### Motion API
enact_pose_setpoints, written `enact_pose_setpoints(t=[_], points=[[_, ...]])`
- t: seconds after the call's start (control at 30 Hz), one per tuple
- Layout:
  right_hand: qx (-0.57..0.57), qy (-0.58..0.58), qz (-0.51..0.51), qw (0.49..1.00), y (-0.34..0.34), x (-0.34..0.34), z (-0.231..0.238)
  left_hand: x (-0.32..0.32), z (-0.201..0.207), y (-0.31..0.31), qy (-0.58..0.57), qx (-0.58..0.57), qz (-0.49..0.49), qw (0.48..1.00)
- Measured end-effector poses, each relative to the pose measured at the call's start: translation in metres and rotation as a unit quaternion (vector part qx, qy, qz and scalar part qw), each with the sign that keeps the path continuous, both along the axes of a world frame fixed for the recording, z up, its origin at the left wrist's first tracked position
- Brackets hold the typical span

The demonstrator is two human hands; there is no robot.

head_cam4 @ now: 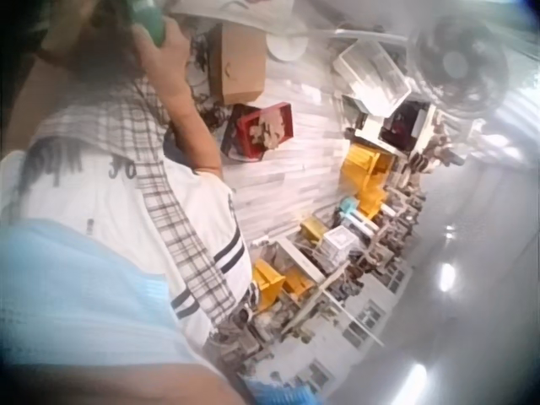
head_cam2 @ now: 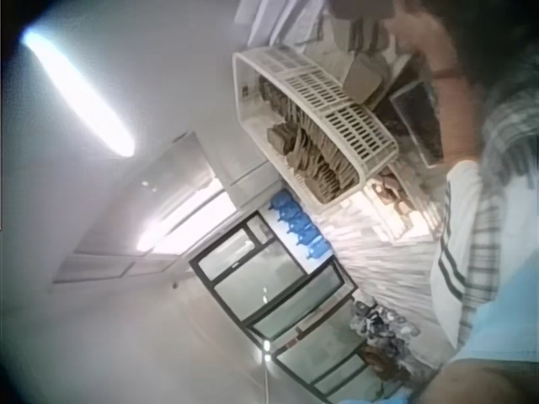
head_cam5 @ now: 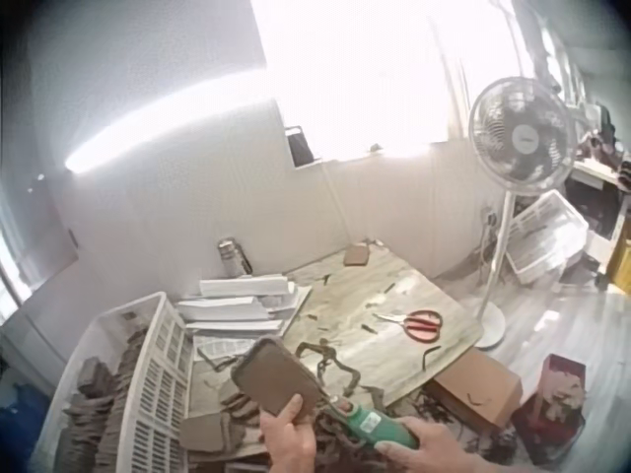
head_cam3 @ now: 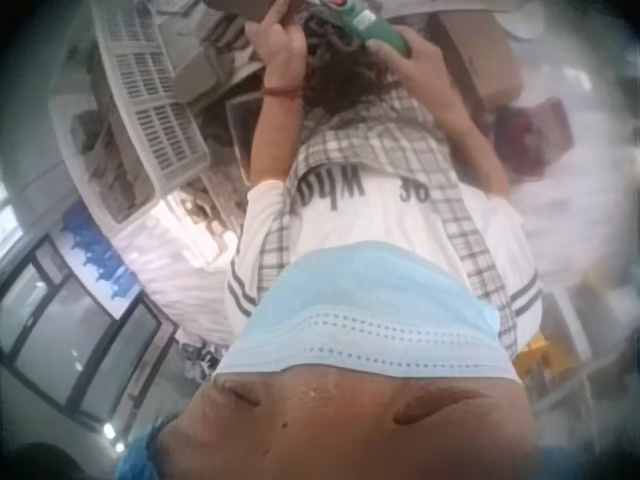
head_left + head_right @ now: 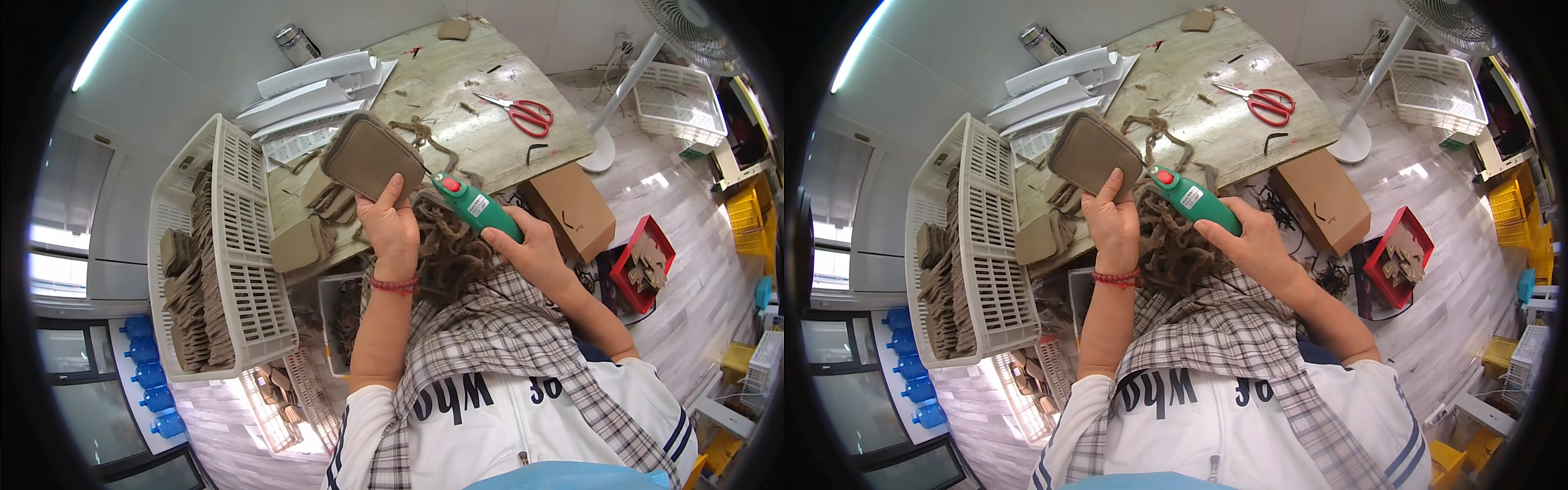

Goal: The person uses a green rotary tool to trim the edges of small rectangular craft items. They repeatedly pick items from a white basket, trim them, and place them on the table. The person also organizes the items in the basket and on the table.

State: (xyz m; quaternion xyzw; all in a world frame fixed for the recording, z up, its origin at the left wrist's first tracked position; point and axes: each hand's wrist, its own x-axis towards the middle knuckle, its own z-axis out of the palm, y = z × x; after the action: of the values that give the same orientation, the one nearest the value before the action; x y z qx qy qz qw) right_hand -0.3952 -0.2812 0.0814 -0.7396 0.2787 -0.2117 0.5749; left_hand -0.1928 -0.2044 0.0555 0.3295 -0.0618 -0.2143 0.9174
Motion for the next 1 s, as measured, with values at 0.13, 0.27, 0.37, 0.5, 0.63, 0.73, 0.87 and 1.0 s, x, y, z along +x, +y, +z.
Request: enact_pose_setpoints(t=[0.13, 0.27, 0.37, 0.5, 0.63, 0.73, 0.87, 1.0], points=[[0.013, -0.002, -0.003, 1.0, -0.001, 0.0, 0.003, -0.008, -0.002, 0.0, -0.008, 0.004, -0.022, 1.0], [0.017, -0.015, -0.014, 1.0, -0.002, 0.002, 0.0, -0.019, 0.001, 0.0, -0.008, 0.029, -0.041, 0.999], [0.012, -0.021, -0.013, 1.0, -0.005, 0.003, 0.004, -0.026, 0.004, 0.003, -0.012, 0.036, -0.065, 0.997], [0.014, -0.031, -0.022, 0.999, -0.005, 0.006, 0.005, -0.032, 0.003, 0.007, -0.016, 0.042, -0.09, 0.995], [-0.007, -0.032, -0.026, 0.999, -0.008, 0.008, 0.008, -0.04, -0.002, 0.012, -0.003, 0.057, -0.111, 0.992], [-0.015, -0.028, -0.025, 0.999, -0.013, 0.006, 0.009, -0.043, -0.001, 0.015, -0.014, 0.059, -0.125, 0.99], [0.007, -0.031, -0.006, 0.999, -0.019, 0.0, 0.016, -0.04, 0.002, 0.026, -0.044, 0.085, -0.159, 0.983], [0.014, -0.002, 0.036, 0.999, -0.035, -0.017, 0.015, -0.021, 0.007, 0.041, -0.069, 0.138, -0.209, 0.966]])
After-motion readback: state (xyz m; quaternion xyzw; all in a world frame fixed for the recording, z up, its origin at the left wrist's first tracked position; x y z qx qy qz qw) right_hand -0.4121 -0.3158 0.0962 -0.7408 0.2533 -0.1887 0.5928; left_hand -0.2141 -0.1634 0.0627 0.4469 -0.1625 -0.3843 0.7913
